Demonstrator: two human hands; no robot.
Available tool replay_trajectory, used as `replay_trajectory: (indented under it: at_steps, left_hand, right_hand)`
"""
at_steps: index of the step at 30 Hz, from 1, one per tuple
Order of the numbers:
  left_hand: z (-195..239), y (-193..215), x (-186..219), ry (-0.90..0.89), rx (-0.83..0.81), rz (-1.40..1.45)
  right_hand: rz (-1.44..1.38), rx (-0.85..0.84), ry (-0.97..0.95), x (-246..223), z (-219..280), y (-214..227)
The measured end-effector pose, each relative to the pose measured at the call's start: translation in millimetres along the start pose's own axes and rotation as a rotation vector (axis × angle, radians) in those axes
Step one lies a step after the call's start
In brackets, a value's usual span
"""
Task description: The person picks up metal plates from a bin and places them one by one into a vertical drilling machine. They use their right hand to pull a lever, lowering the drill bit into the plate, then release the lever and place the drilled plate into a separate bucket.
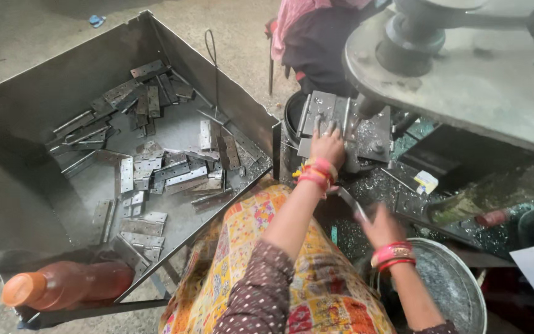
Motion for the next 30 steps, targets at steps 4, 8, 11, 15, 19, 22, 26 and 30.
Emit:
replay_trajectory:
  at_steps: [4,8,11,15,19,22,26,30]
  left_hand:
    - [70,10,35,-0.017,0.076,-0.048]
    - [138,35,37,-0.106,0.491,0.135]
    - [142,38,30,-0.249,0.564,0.183]
    - [114,50,24,-0.246,0.479,0.445]
    - [123,108,23,-0.266,0.933,0.510]
    - [81,91,40,-0.173,0.660,0.242]
    - [54,38,20,-0.022,0.369,0.083]
    - [78,43,-16,0.128,0.480,0.116]
  right_hand:
    - [-0.366,0.428,0.084,-14,23,72]
    - [-0.475,0.535,0.097,-6,30,74]
    - [-0.555,0.604,0.157,-6,33,76]
    - [-0.454,0.631,0.092,-1,32,80]
    - [-0.543,0.612,0.128,0,32,72]
    - [-0.376,0.677,0.142,-3,32,76]
    - [-0.545,0.548,0.078,1,29,69]
    - [-0.513,0.508,0.052,-4,29,73]
Point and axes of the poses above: each hand's wrist, its own z-axis away from the middle knuckle, its own y-axis out of the back of the hand, x = y × z, the point moved 10 cm from there along -z, towards the middle knuckle, and after that the axes turned 9 degrees about z, right-handed, at the moved point
